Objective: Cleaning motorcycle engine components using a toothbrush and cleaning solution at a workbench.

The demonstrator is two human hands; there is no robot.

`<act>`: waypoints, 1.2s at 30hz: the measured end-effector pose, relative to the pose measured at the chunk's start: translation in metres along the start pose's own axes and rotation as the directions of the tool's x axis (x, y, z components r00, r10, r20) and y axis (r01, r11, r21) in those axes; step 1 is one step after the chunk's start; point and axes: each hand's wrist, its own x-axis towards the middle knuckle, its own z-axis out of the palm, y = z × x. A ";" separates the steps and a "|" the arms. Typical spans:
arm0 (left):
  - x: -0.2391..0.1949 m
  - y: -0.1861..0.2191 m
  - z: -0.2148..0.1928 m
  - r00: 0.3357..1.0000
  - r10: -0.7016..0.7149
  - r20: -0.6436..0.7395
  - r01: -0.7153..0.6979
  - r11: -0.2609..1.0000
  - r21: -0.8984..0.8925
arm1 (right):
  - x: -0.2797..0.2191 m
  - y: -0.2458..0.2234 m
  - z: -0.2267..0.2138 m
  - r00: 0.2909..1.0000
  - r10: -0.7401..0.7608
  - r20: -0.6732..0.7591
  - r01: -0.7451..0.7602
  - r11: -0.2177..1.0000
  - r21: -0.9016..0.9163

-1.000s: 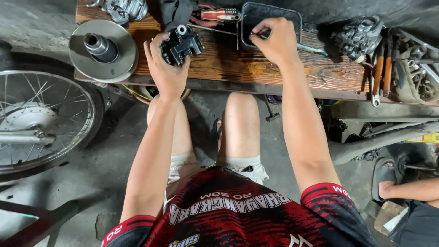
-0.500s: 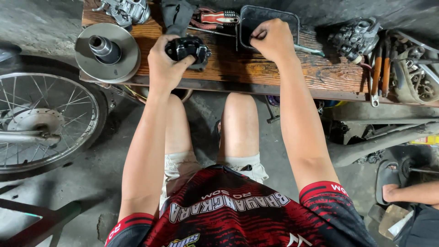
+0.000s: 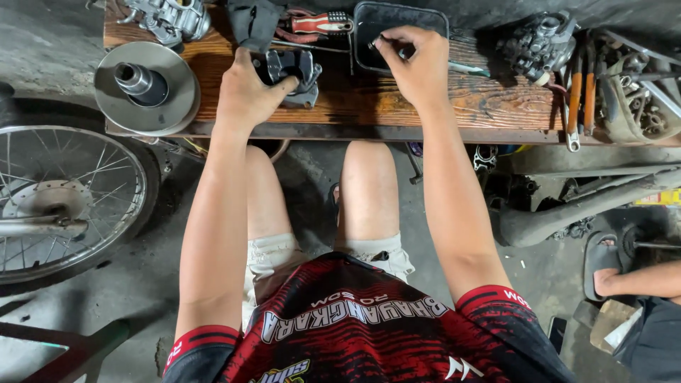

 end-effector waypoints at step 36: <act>0.037 0.103 0.104 0.887 0.459 -0.043 -0.461 0.880 -0.115 | -0.021 0.009 -0.011 0.959 0.275 -0.068 -0.232 0.902 0.365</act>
